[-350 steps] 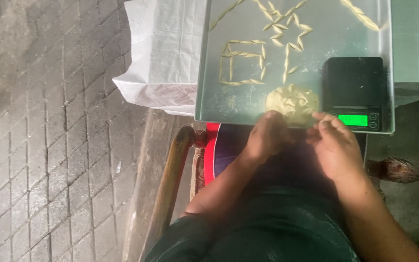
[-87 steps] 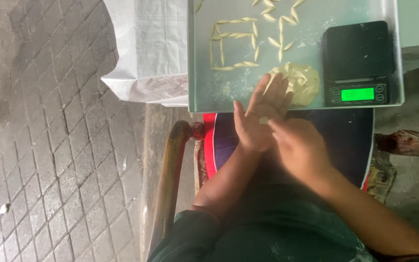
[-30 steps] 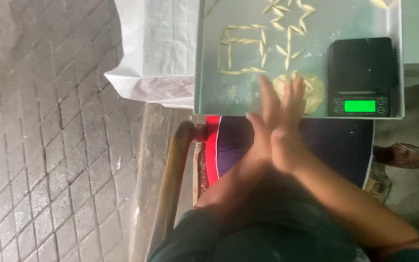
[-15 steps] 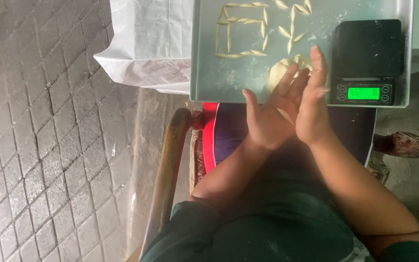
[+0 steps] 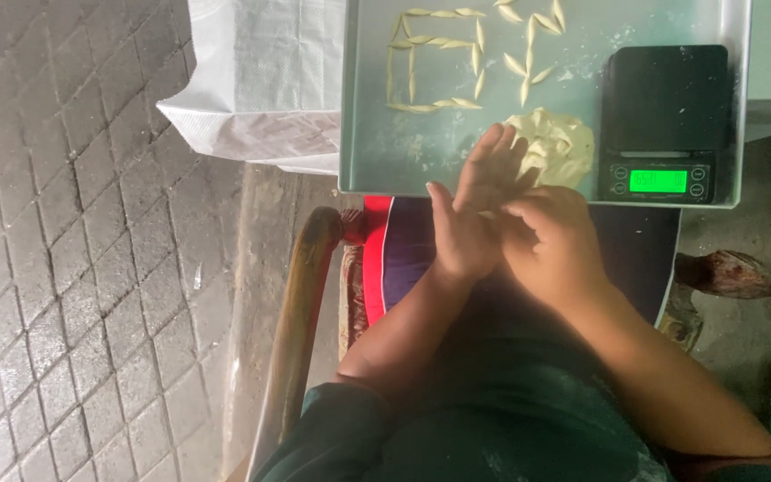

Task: Weighing small pieces of dough on a digital scale and rolling them into thin strips to create a decorative pattern on a metal tray.

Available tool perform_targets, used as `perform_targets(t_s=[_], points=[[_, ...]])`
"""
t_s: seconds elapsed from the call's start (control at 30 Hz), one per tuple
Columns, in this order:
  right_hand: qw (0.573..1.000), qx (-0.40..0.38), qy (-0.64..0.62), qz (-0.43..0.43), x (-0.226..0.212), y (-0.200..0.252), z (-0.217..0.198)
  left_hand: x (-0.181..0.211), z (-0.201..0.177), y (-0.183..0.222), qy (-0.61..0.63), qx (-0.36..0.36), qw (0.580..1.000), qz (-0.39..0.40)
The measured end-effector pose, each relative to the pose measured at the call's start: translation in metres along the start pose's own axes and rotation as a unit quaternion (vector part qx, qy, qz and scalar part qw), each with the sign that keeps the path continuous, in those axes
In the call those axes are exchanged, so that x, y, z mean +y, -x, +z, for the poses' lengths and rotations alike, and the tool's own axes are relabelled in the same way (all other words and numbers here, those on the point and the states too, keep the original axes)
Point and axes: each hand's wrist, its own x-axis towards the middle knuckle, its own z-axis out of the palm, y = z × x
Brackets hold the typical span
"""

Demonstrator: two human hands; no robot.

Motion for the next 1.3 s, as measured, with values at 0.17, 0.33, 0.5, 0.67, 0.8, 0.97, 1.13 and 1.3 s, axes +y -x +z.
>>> perform_targets(t_s=[0.17,0.33,0.5,0.67,0.8,0.97,1.13,1.3], points=[[0.997,-0.032,-0.04,0.055,0.044,-0.043,-0.026,-0.022,-0.059,-0.008,-0.021,0.033,0.997,0.068],[0.988,-0.145,0.032,0.042,0.148,-0.103,-0.015,0.015,-0.03,-0.011,-0.169,0.077,0.979,0.081],[0.956,-0.267,0.105,-0.061,0.204,-0.125,0.003,0.032,-0.013,-0.02,-0.229,0.082,0.97,0.021],[0.932,-0.304,0.142,-0.138,0.216,-0.122,0.01,0.031,-0.019,-0.025,-0.274,0.053,0.959,0.051],[0.945,-0.287,0.103,-0.121,0.212,-0.116,0.012,0.046,-0.01,-0.039,-0.457,0.042,0.888,0.038],[0.939,-0.233,-0.07,0.243,0.178,-0.105,0.009,0.022,-0.018,-0.056,-0.749,0.035,0.661,-0.01],[0.892,-0.233,-0.079,0.379,0.15,-0.116,0.004,0.017,-0.015,-0.068,-0.796,0.036,0.6,-0.071],[0.849,-0.331,-0.062,0.408,0.115,-0.129,-0.005,0.016,-0.019,-0.067,-0.784,-0.029,0.615,-0.086]])
